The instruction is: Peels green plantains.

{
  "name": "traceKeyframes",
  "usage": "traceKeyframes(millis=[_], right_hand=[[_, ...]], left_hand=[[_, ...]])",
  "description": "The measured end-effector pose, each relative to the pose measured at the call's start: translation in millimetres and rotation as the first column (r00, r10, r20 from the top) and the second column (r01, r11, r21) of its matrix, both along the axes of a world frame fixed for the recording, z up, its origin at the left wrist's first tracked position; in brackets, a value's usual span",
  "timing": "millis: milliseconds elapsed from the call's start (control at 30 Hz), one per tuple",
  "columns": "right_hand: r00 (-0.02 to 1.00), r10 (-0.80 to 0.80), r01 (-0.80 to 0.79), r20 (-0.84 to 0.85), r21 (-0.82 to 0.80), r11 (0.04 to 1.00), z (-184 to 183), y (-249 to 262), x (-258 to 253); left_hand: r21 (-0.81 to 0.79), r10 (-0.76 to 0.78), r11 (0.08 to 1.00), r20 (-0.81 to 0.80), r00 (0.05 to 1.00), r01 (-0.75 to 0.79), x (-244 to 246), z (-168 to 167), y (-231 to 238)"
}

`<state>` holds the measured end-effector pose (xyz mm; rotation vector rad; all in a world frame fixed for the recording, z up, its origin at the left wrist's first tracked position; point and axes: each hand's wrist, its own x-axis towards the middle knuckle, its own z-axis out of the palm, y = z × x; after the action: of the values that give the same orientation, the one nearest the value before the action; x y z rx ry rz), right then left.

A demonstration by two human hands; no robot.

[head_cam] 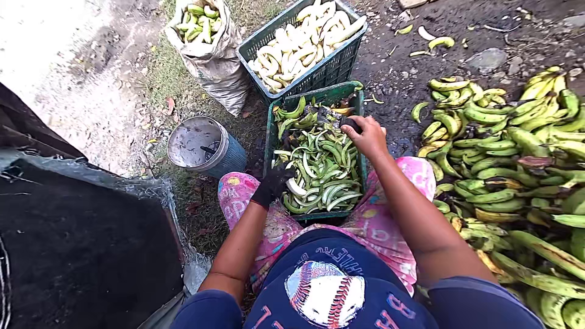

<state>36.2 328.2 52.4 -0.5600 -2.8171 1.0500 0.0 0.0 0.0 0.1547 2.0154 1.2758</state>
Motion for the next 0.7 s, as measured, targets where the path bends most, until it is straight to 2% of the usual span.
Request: traceKeyframes(millis=[67, 133, 167, 200, 233, 267, 300, 333, 367, 400, 467, 500, 533, 567, 600, 633, 700], right_hand=[[0.996, -0.082, 0.085, 0.042, -0.077, 0.993, -7.3, 26.9, 16.0], [0.984, -0.171, 0.175, 0.043, -0.152, 0.973, -19.3, 48.0, 30.6], [0.975, -0.218, 0.22, 0.034, -0.195, 0.956, -24.1, 55.3, 36.8], [0.963, -0.267, 0.264, 0.023, -0.256, 0.93, -26.7, 59.5, 41.5], [0.949, -0.315, 0.297, -0.002, -0.327, 0.897, -28.1, 61.6, 44.0], [0.934, -0.354, 0.315, -0.034, -0.386, 0.867, -29.2, 62.1, 44.8], [0.921, -0.383, 0.321, -0.067, -0.424, 0.847, -30.3, 61.2, 44.9], [0.913, -0.398, 0.324, -0.085, -0.442, 0.837, -31.5, 59.7, 44.2], [0.913, -0.399, 0.325, -0.085, -0.438, 0.838, -33.2, 58.9, 42.5], [0.921, -0.383, 0.321, -0.072, -0.417, 0.85, -34.9, 59.1, 40.2], [0.939, -0.342, 0.306, -0.034, -0.371, 0.877, -35.0, 59.1, 35.7], [0.947, -0.322, 0.297, -0.009, -0.356, 0.886, -34.5, 59.3, 33.6], [0.953, -0.304, 0.29, 0.015, -0.35, 0.891, -35.2, 59.8, 31.1], [0.956, -0.29, 0.283, 0.034, -0.349, 0.893, -36.9, 60.6, 28.3], [0.959, -0.278, 0.278, 0.05, -0.345, 0.896, -38.7, 61.6, 25.4], [0.961, -0.271, 0.275, 0.063, -0.346, 0.897, -39.3, 62.3, 23.0], [0.957, -0.275, 0.288, 0.087, -0.362, 0.886, -40.1, 63.5, 19.4]], left_hand=[[-0.132, -0.178, 0.975, 0.031, 0.983, 0.181, -15.4, 4.2, 2.7], [-0.141, -0.219, 0.965, 0.045, 0.975, 0.223, -47.2, 9.6, 8.9], [-0.133, -0.151, 0.979, 0.041, 0.988, 0.156, -64.3, 27.4, 19.7], [-0.083, -0.025, 0.996, -0.017, 1.0, 0.024, -81.0, 46.3, 30.6], [0.052, 0.141, 0.989, -0.112, 0.984, -0.135, -97.2, 61.1, 38.9], [0.265, 0.326, 0.924, -0.169, 0.93, -0.275, -112.1, 73.3, 45.7], [0.468, 0.463, 0.813, -0.16, 0.872, -0.346, -128.5, 81.1, 51.7], [0.589, 0.56, 0.711, -0.146, 0.816, -0.383, -142.5, 86.2, 59.7], [0.625, 0.614, 0.659, -0.124, 0.779, -0.419, -150.1, 88.7, 68.1], [0.599, 0.622, 0.667, -0.119, 0.774, -0.444, -151.0, 86.5, 76.9], [0.395, 0.5, 0.833, -0.237, 0.833, -0.388, -140.9, 61.4, 95.8], [0.236, 0.355, 0.927, -0.311, 0.882, -0.29, -131.2, 45.2, 106.6], [0.075, 0.175, 0.984, -0.349, 0.921, -0.159, -119.8, 28.9, 117.0], [-0.082, -0.038, 0.997, -0.371, 0.928, 0.008, -108.2, 14.2, 126.1], [-0.241, -0.256, 0.956, -0.39, 0.884, 0.17, -98.3, -1.3, 133.2], [-0.394, -0.437, 0.877, -0.414, 0.799, 0.276, -89.5, -18.4, 138.6], [-0.6, -0.634, 0.732, -0.425, 0.646, 0.323, -75.7, -48.0, 149.9]])
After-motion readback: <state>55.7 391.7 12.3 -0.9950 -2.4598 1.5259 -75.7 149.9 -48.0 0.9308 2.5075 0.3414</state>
